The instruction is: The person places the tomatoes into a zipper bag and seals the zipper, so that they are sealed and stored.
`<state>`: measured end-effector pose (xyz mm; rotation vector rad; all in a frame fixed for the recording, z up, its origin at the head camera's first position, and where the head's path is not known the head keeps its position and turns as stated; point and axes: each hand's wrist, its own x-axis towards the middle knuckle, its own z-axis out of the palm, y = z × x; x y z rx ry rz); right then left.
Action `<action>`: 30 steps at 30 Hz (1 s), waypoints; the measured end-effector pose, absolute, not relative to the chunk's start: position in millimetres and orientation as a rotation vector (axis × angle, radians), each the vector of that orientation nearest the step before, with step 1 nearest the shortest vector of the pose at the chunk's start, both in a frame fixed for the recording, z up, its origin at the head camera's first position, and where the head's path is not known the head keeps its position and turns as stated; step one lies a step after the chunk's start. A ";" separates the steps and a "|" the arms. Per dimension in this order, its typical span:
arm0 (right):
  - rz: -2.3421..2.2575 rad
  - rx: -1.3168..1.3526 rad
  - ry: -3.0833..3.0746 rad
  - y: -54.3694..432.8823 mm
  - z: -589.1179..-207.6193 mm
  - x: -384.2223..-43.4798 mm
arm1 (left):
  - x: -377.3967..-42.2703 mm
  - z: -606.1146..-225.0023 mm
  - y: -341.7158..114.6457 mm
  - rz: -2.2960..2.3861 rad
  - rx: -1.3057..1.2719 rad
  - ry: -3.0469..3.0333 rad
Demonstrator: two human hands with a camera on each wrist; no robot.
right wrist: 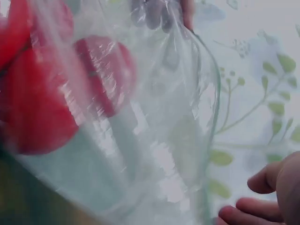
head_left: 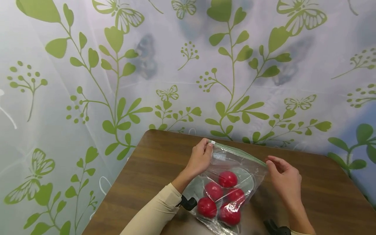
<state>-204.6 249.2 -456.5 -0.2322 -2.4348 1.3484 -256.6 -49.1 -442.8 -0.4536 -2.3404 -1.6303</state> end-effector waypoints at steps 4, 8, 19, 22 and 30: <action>1.036 -0.084 -2.354 218.7 -436.2 -208.6 | -255.8 -444.2 -49.4 -1.604 -0.450 -2.334; 1.011 0.234 -2.340 188.5 -421.5 -216.8 | -254.3 -444.4 -49.5 -1.588 -0.448 -2.320; 0.997 0.662 -2.356 127.0 -410.1 -244.6 | -253.5 -446.0 -49.7 -1.603 -0.555 -2.288; 0.974 0.667 -2.361 120.1 -412.6 -248.5 | -252.6 -445.6 -51.1 -1.594 -0.560 -2.279; 1.007 0.665 -2.302 115.1 -422.4 -254.4 | -251.6 -448.4 -53.3 -1.604 -0.514 -2.277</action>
